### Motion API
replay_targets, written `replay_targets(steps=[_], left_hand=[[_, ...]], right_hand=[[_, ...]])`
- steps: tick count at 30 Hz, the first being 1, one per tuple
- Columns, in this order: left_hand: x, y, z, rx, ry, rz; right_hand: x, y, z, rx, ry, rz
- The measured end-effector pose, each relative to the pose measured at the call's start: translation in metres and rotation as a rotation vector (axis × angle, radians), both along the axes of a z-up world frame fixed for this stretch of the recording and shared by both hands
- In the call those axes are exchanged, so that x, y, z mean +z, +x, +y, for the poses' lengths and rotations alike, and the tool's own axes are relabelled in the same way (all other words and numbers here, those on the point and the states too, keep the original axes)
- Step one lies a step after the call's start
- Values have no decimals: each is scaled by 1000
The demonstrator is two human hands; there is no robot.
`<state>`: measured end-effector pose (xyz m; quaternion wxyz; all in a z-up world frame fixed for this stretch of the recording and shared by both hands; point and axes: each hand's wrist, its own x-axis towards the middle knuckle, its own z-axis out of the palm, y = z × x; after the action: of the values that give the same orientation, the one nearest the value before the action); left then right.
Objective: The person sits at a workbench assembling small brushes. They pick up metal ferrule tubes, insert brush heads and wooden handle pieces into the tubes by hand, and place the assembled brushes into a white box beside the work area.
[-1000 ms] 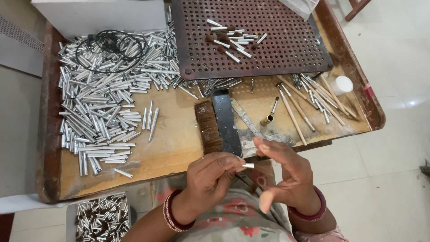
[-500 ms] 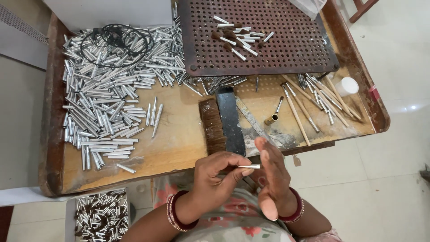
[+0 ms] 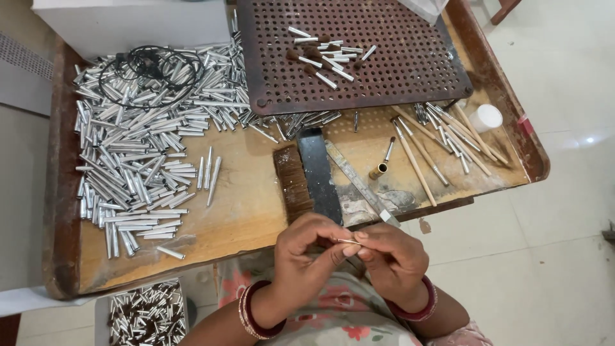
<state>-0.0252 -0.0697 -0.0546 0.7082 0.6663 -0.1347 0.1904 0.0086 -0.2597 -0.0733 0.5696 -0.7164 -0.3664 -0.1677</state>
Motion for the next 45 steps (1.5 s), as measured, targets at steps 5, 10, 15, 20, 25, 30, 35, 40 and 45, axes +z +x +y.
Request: replay_targets(steps=[5, 10, 15, 20, 25, 30, 35, 40, 45], left_hand=[[-19, 8, -1, -186, -283, 82], [-22, 8, 9, -33, -349, -2], [-20, 16, 19, 62, -581, 200], [-19, 14, 22, 73, -606, 191], [-19, 10, 23, 35, -606, 188], [-19, 7, 21, 26, -584, 188], [-19, 8, 20, 0, -533, 155], [-15, 9, 19, 5, -424, 107], [0, 9, 18, 58, -395, 88]], right_hand=[[12, 24, -15, 5, 27, 97], [57, 78, -13, -816, -509, -337], [42, 64, -29, -891, -627, -436], [39, -2, -15, -455, -216, -164], [47, -15, 0, -363, -266, -306], [45, -12, 4, -374, -303, -324], [38, -6, 6, -395, -328, -332], [26, 20, -13, -341, -312, -272], [33, 65, -25, -692, -366, -70]])
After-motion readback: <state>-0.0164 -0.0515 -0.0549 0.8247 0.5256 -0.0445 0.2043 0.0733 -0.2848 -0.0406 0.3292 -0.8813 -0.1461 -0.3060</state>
